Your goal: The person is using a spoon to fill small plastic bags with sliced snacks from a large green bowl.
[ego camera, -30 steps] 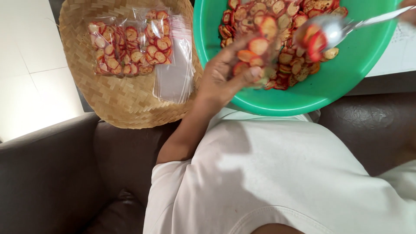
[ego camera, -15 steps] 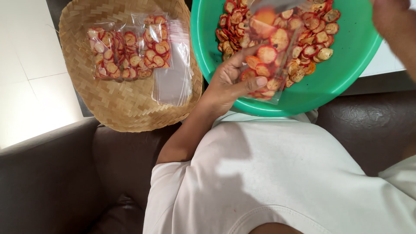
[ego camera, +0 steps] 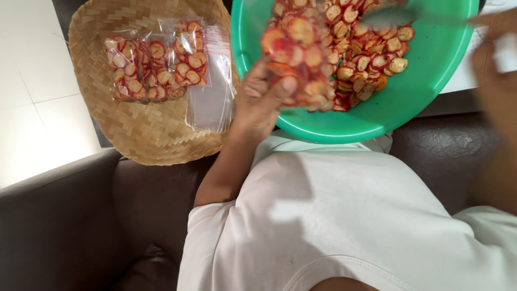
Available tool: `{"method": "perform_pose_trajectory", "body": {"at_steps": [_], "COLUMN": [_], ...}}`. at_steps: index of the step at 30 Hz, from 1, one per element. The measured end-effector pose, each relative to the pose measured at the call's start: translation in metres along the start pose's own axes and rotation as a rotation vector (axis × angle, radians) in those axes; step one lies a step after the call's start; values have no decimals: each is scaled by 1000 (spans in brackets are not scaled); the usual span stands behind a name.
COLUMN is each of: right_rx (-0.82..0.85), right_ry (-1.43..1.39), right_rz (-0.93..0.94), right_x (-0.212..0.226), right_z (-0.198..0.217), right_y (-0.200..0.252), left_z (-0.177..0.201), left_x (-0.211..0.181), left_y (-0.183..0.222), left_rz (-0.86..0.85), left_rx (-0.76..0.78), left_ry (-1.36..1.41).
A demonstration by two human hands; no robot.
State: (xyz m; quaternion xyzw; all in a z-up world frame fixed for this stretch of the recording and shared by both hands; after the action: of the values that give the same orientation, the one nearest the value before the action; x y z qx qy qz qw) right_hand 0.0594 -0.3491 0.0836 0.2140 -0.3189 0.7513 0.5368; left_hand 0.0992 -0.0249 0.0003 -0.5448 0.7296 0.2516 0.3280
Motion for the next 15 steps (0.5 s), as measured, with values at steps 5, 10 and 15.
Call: {"method": "perform_pose_trajectory", "body": {"at_steps": [5,10,15], "right_rx": [7,13,174], "right_ry": [671,851,789], "right_rz": [391,489,528], "right_x": [69,88,102], "right_z": [-35,-64,-80], "right_y": [3,18,23], "left_z": [3,1,-3], "left_x": [-28,-35,-34], "left_y": [-1,1,1], "left_rz": [-104,-126,-110], "left_rx": [-25,-52,-62], "left_ry": [-105,-200,-232]}}
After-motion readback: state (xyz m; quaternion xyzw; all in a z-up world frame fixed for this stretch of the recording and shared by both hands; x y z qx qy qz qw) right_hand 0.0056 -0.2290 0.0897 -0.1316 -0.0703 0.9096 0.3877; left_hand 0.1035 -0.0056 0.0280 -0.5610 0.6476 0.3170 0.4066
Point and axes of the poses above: each hand's wrist, its own y-axis away from the middle knuckle, its own z-axis out of the back of the hand, x = y × z, the point moved 10 cm from there along -y, towards the middle knuckle, and after that the axes turned 7 degrees about -y, right-handed, at the moved point
